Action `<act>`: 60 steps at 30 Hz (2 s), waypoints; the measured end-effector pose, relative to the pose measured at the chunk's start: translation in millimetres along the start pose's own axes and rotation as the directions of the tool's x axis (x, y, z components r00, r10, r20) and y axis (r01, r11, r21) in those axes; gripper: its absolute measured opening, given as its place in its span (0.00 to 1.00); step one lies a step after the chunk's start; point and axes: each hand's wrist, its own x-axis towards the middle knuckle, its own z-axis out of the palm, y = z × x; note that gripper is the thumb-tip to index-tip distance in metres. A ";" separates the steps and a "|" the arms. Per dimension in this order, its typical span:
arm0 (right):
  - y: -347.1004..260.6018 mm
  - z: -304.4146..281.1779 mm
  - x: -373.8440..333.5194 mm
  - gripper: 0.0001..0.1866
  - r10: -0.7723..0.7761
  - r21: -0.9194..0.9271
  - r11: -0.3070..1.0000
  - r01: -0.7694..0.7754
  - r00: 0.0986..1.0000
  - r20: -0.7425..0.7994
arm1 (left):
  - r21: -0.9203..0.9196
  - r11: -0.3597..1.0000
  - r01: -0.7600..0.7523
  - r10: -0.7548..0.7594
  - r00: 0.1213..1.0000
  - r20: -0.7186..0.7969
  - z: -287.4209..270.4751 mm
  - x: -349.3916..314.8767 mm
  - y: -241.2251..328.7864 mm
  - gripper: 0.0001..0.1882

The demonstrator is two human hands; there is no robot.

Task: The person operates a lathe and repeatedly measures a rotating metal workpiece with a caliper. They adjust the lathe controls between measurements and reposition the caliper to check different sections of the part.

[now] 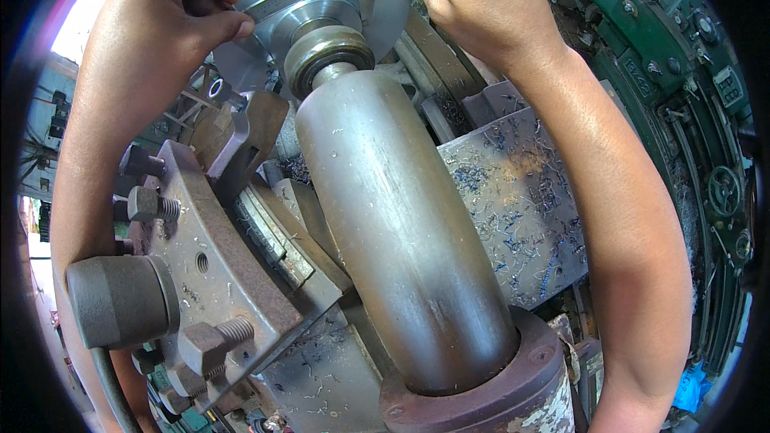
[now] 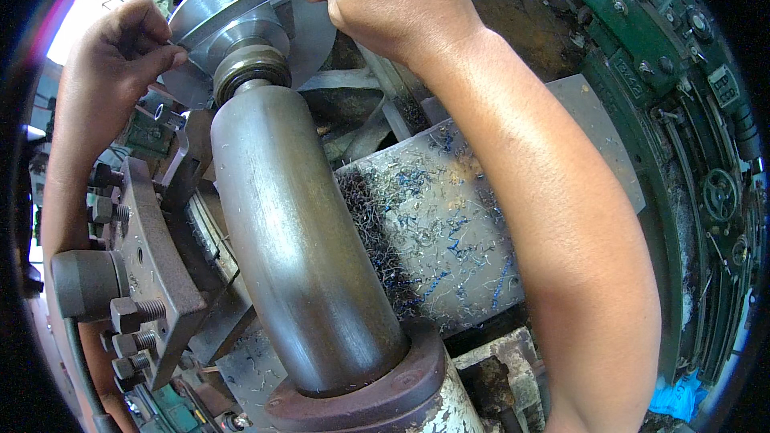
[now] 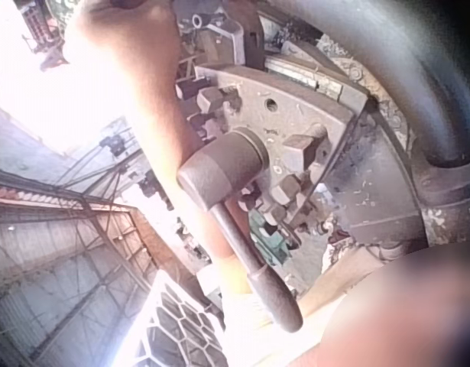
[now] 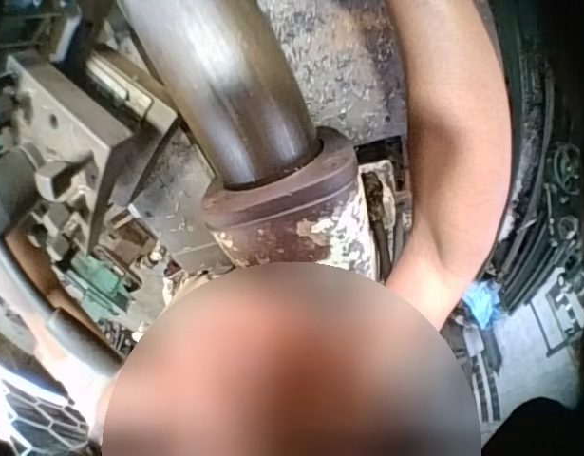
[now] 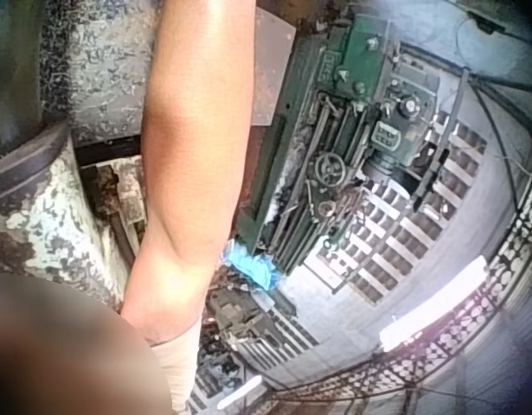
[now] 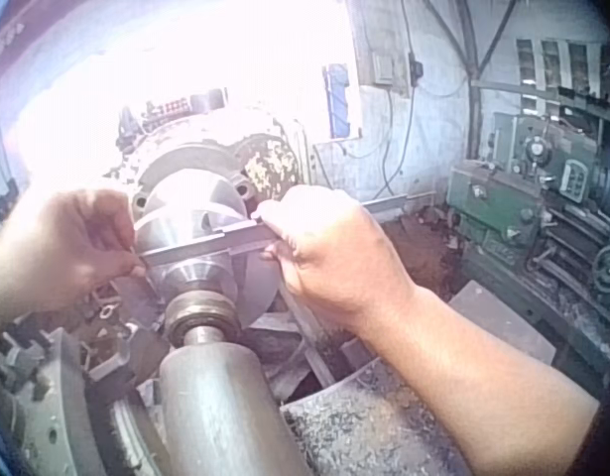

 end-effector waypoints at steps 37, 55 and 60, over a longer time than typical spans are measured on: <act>-0.6 0.7 4.5 0.08 -0.036 0.024 0.999 0.037 0.998 -0.043 | -0.029 0.998 -0.052 0.050 0.996 -0.076 0.6 -3.5 21.2 0.08; -3.6 -0.8 5.1 0.09 -0.037 0.019 0.999 0.038 0.999 -0.038 | 0.023 1.000 0.004 -0.003 0.999 -0.054 -0.7 -4.7 -5.2 0.08; -0.6 -0.9 2.5 0.10 -0.028 0.008 1.000 0.028 1.000 -0.005 | 0.053 0.998 -0.027 0.030 0.998 -0.059 -0.8 -4.0 -2.3 0.09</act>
